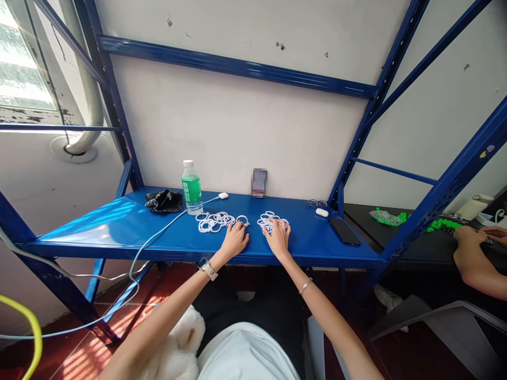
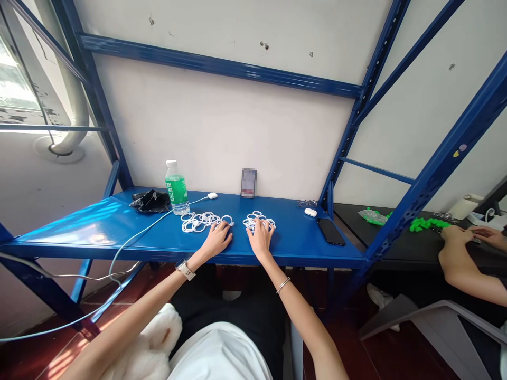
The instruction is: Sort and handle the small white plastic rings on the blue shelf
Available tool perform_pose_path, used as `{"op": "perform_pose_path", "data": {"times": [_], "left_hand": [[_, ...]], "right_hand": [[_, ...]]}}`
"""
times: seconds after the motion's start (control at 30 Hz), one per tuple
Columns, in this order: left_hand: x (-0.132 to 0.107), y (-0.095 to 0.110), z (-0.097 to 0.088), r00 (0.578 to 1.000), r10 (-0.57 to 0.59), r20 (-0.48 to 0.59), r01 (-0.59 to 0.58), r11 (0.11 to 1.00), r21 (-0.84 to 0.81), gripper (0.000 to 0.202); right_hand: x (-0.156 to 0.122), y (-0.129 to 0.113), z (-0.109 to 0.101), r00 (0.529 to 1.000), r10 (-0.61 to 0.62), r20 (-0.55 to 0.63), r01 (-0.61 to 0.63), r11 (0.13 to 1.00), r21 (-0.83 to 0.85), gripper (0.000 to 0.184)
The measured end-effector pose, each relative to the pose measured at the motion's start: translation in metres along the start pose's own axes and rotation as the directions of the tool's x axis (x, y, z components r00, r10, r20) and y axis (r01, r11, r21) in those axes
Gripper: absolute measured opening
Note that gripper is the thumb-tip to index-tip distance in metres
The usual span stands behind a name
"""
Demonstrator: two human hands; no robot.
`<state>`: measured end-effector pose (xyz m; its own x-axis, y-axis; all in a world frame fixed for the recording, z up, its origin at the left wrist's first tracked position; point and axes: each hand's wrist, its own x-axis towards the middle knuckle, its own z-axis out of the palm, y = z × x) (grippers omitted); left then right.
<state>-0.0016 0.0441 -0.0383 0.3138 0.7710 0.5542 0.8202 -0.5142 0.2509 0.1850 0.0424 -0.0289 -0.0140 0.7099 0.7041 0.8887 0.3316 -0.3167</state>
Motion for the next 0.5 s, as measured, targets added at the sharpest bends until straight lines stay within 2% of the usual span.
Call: {"op": "perform_pose_path", "data": {"times": [0.2,0.37,0.5], "left_hand": [[-0.003,0.006,-0.007,0.994,0.088,0.070,-0.085,0.996,-0.040,0.035],[-0.004,0.010,-0.013,0.979,0.178,0.100,-0.171,0.982,-0.074,0.034],[-0.003,0.011,-0.014,0.974,0.207,0.096,-0.199,0.976,-0.090,0.033]], "right_hand": [[0.002,-0.006,-0.008,0.993,-0.113,-0.013,0.114,0.992,0.049,0.027],[0.003,-0.015,-0.015,0.967,-0.246,0.068,0.240,0.967,0.085,0.024],[0.002,-0.017,-0.016,0.950,-0.286,0.130,0.279,0.958,0.066,0.025]]}}
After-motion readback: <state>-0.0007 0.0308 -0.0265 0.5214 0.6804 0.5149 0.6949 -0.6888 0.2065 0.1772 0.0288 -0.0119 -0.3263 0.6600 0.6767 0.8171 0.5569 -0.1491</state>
